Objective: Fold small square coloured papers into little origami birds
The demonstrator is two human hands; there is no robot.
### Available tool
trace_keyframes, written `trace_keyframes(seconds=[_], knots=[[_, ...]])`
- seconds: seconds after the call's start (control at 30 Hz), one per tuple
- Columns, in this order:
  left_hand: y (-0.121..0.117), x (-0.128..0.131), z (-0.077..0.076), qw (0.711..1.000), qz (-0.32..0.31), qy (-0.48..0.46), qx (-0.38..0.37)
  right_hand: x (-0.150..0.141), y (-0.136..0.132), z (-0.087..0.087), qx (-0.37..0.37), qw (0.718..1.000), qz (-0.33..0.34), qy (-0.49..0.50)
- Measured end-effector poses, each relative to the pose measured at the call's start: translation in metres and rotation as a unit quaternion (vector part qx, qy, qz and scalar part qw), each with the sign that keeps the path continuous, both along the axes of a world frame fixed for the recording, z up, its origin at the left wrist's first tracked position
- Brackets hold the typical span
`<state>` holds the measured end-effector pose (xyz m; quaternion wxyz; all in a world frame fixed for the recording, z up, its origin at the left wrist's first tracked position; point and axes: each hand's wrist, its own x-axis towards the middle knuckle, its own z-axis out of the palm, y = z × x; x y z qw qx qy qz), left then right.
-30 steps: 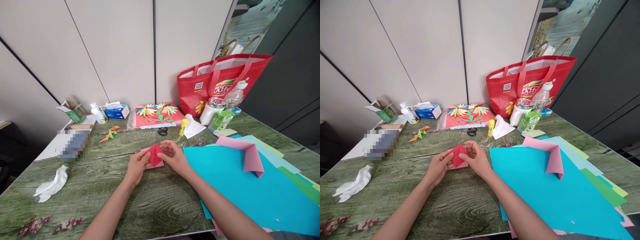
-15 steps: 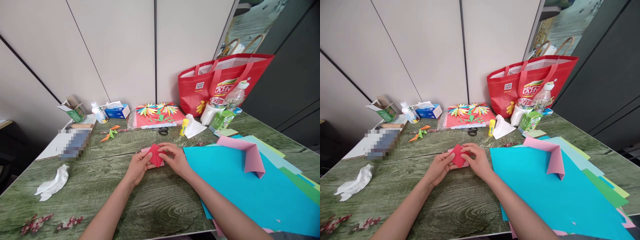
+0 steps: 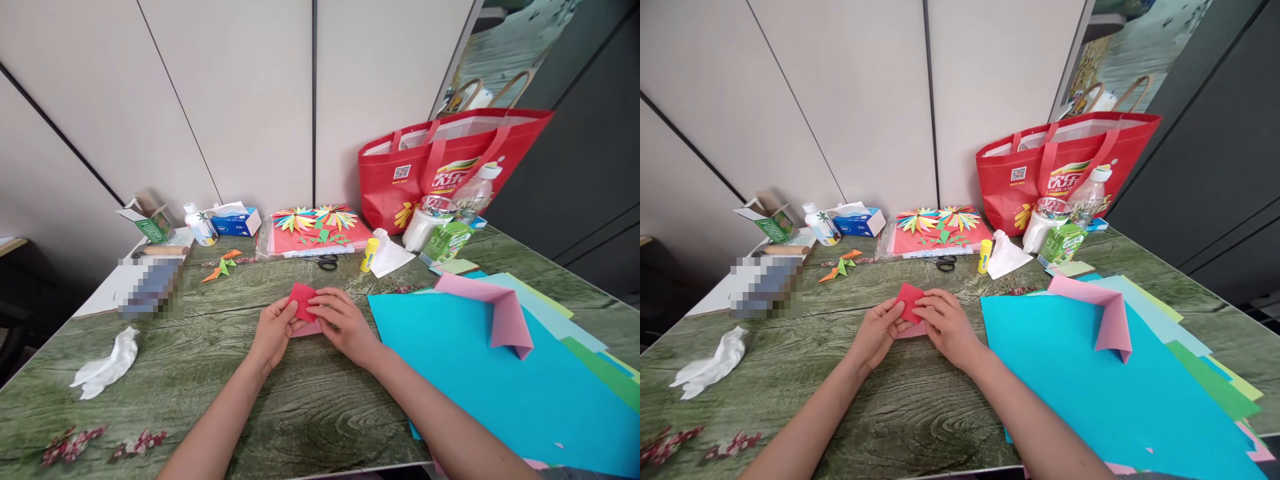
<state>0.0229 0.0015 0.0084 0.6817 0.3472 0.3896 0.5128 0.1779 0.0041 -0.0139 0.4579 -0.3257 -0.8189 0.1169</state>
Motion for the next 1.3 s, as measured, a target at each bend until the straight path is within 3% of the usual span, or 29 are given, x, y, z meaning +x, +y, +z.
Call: trace_keyframes(seconds=[0.23, 0.47, 0.67, 1.03, 1.17, 1.3], knots=[[0.000, 0.000, -0.002, 1.000, -0.012, -0.009, 0.001, 0.000, -0.002, 0.001, 0.006, 1.000, 0.013, -0.024], [-0.003, 0.003, -0.002, 0.999, -0.032, -0.028, 0.016, -0.004, -0.004, 0.006, -0.045, 0.998, -0.005, 0.038], [-0.005, 0.006, 0.001, 0.996, -0.075, 0.013, 0.050, -0.002, -0.006, 0.008, -0.085, 0.994, -0.044, 0.050], [-0.005, 0.005, -0.003, 0.995, -0.089, 0.030, 0.031, 0.001, -0.003, 0.009, -0.132, 0.985, -0.057, 0.097], [-0.006, 0.006, -0.004, 0.996, -0.065, 0.041, 0.037, 0.001, 0.000, 0.010, -0.217, 0.969, 0.037, 0.116], [-0.005, 0.005, -0.004, 0.993, 0.020, 0.094, 0.064, 0.000, 0.002, 0.008, -0.246, 0.956, 0.035, 0.154]])
